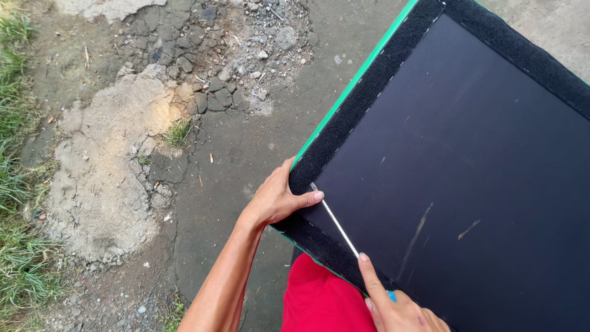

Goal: The person uses a screwdriver to trim excess black fabric along the green frame of a rectangular board. The person holds the board steady with one hand while scraping the fabric edge with the tool. A white dog walks nearby during the task.

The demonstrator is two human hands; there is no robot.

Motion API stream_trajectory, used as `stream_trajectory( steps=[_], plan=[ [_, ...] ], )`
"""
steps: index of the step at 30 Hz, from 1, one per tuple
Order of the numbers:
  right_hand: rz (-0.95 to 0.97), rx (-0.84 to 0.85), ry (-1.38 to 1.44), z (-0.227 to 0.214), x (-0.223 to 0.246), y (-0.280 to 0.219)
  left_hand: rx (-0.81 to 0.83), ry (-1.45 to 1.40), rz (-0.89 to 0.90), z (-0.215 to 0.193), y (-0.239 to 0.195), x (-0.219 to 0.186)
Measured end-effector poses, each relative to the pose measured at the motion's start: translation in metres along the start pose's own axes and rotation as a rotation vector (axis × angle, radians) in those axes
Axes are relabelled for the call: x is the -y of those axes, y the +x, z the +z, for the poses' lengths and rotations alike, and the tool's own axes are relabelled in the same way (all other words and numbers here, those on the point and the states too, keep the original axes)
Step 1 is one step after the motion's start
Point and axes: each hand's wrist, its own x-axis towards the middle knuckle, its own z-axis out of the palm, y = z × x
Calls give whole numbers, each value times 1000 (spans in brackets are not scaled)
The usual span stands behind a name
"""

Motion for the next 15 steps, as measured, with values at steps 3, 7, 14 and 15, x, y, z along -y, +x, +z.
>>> stream_trajectory(
  steps=[3, 7, 14, 15],
  plan=[
    [46, 79, 15, 13, 9, 8, 16, -21, -75, 0, 4, 0],
    [-140, -24, 540, 17, 0, 11, -10, -25, -19, -3, -1, -4],
    [-102, -102, 209, 16, -7, 16, -38, 38, -29, -2, 2, -11],
    [-7, -14, 58, 17, -4, 15, -43, 36, -36, -1, -2, -10]
  ],
)
